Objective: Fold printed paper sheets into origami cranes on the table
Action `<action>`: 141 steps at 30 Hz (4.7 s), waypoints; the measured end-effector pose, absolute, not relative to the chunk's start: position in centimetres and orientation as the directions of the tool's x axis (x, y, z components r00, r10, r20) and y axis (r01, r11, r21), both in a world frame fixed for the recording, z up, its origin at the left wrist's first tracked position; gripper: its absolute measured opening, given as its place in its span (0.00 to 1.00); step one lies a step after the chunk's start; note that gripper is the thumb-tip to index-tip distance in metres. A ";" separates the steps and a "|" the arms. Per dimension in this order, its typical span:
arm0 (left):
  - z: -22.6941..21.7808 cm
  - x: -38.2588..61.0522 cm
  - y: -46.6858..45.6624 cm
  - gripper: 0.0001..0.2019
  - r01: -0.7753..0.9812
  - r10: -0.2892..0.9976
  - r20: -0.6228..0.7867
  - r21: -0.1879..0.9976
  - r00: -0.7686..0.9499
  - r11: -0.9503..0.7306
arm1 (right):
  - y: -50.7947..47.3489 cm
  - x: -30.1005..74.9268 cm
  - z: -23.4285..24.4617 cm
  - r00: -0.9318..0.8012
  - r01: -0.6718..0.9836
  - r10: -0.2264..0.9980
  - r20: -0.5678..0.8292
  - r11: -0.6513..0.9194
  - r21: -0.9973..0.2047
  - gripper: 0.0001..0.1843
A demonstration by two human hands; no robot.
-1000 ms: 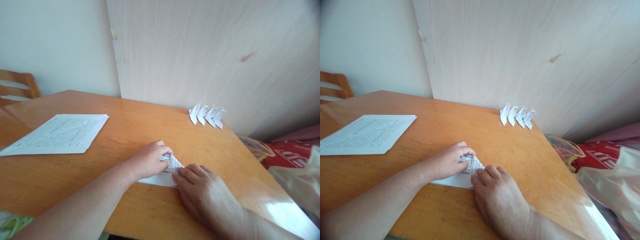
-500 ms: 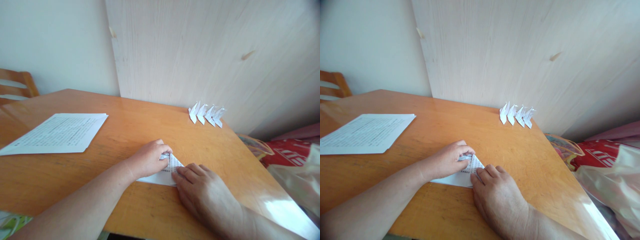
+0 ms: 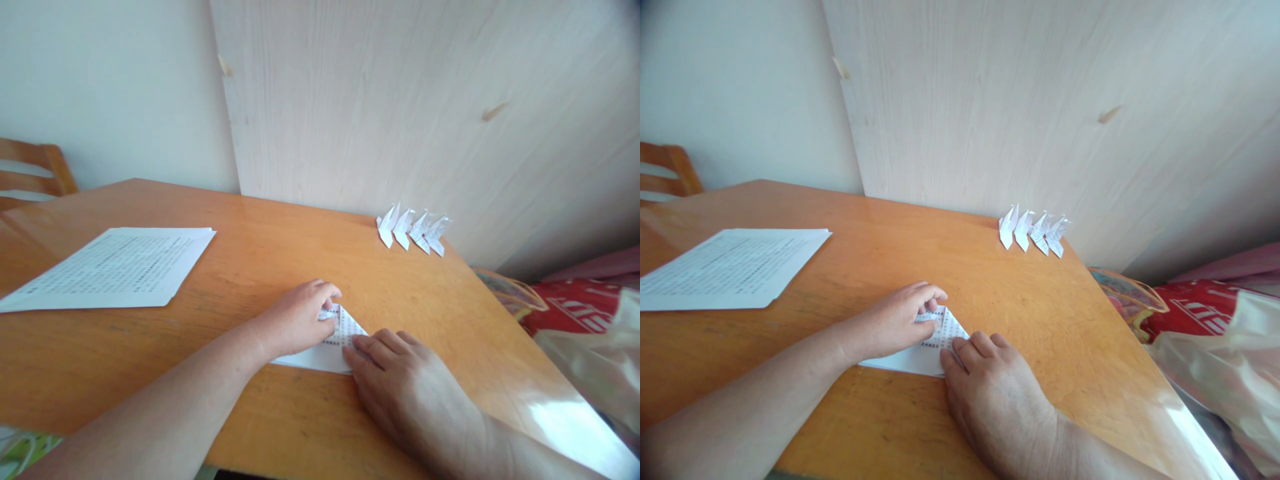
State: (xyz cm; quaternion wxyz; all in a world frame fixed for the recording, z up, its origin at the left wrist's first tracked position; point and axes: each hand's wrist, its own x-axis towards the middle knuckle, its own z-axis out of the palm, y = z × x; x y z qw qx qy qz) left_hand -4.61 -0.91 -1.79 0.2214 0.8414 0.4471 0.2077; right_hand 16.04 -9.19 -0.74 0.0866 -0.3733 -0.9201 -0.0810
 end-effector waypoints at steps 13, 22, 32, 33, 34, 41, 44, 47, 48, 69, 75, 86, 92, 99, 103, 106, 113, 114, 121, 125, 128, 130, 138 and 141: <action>-1.8 -4.8 -1.1 0.17 0.629 0.833 0.175 0.579 0.524 -0.518 | -9.0 15.9 -0.8 -0.704 0.704 0.673 0.227 0.702 0.107 0.04; -1.5 -4.9 -1.2 0.18 0.632 0.797 0.163 0.528 0.581 -0.568 | -9.1 15.8 -1.0 -0.706 0.707 0.678 0.205 0.695 0.134 0.05; -1.5 -4.8 -1.1 0.19 0.634 0.789 0.151 0.514 0.596 -0.577 | -9.1 16.0 -1.1 -0.711 0.701 0.671 0.211 0.701 0.134 0.04; -1.5 -4.8 -1.1 0.19 0.637 0.792 0.149 0.516 0.592 -0.573 | -9.1 16.0 -1.1 -0.715 0.697 0.666 0.211 0.703 0.145 0.04; -1.6 -4.8 -1.1 0.19 0.639 0.795 0.148 0.518 0.588 -0.569 | -9.1 15.9 -1.1 -0.719 0.693 0.662 0.211 0.704 0.155 0.04; -1.8 -4.8 -1.3 0.21 0.640 0.829 0.184 0.556 0.528 -0.531 | -9.0 15.8 -1.1 -0.706 0.706 0.675 0.214 0.696 0.131 0.03; -1.7 -4.8 -1.4 0.22 0.640 0.813 0.183 0.532 0.553 -0.555 | -9.0 15.8 -1.1 -0.708 0.704 0.676 0.204 0.697 0.136 0.03; -1.5 -4.9 -1.4 0.18 0.643 0.783 0.170 0.481 0.598 -0.596 | -9.0 15.9 -1.3 -0.709 0.705 0.678 0.195 0.693 0.153 0.04; -1.4 -4.9 -1.4 0.16 0.643 0.774 0.166 0.467 0.611 -0.607 | -9.0 15.9 -1.3 -0.709 0.704 0.677 0.196 0.693 0.154 0.04; -1.5 -3.5 -0.9 0.20 0.694 0.811 0.202 0.432 0.548 -0.576 | -9.1 15.9 -1.1 -0.713 0.701 0.676 0.185 0.695 0.161 0.05; -2.2 -3.4 -0.6 0.14 0.714 0.845 0.205 0.460 0.493 -0.528 | -9.2 15.9 -1.0 -0.718 0.695 0.669 0.192 0.699 0.168 0.04; -2.2 -3.8 -0.7 0.11 0.688 0.824 0.203 0.467 0.528 -0.556 | -9.0 15.9 -0.9 -0.716 0.697 0.666 0.210 0.698 0.162 0.04; -2.3 -3.9 -0.6 0.11 0.686 0.820 0.200 0.464 0.536 -0.561 | -9.1 15.8 -0.5 -0.715 0.698 0.670 0.198 0.698 0.161 0.02; -2.0 -3.9 -0.9 0.12 0.686 0.806 0.212 0.433 0.552 -0.584 | -9.5 15.9 -0.6 -0.745 0.667 0.645 0.172 0.712 0.219 0.08; -2.0 -4.0 -1.2 0.13 0.681 0.785 0.223 0.397 0.579 -0.615 | -9.9 15.7 -0.1 -0.744 0.667 0.652 0.148 0.711 0.222 0.12; -1.9 -4.2 -1.3 0.14 0.676 0.774 0.231 0.383 0.590 -0.630 | -10.1 15.6 0.2 -0.722 0.690 0.681 0.120 0.698 0.194 0.19; -1.5 -4.5 -1.8 0.14 0.664 0.768 0.201 0.401 0.609 -0.631 | -10.2 15.3 0.5 -0.696 0.717 0.713 0.081 0.685 0.130 0.24; -1.4 -4.6 -1.8 0.15 0.661 0.766 0.198 0.404 0.612 -0.633 | -10.2 15.3 0.6 -0.695 0.719 0.715 0.083 0.685 0.121 0.24; -1.5 -5.0 -1.9 0.21 0.667 0.770 0.171 0.409 0.614 -0.623 | -10.1 15.4 0.8 -0.695 0.719 0.712 0.102 0.689 0.092 0.23; -1.4 -4.9 -1.9 0.20 0.668 0.771 0.176 0.407 0.611 -0.623 | -10.1 15.3 0.8 -0.697 0.717 0.710 0.097 0.691 0.095 0.22; -1.3 -4.6 -2.0 0.15 0.687 0.785 0.178 0.396 0.593 -0.609 | -10.1 15.2 0.6 -0.700 0.714 0.707 0.101 0.691 0.114 0.25; -1.2 -4.4 -2.2 0.15 0.706 0.797 0.182 0.381 0.575 -0.597 | -10.1 15.3 0.5 -0.704 0.710 0.703 0.100 0.693 0.129 0.28; -1.1 -4.5 -2.6 0.20 0.715 0.782 0.174 0.324 0.598 -0.619 | -10.2 15.6 0.0 -0.707 0.707 0.695 0.135 0.699 0.104 0.37; -1.2 -4.6 -2.5 0.21 0.717 0.783 0.170 0.321 0.599 -0.619 | -10.4 15.6 0.0 -0.695 0.718 0.704 0.146 0.691 0.083 0.36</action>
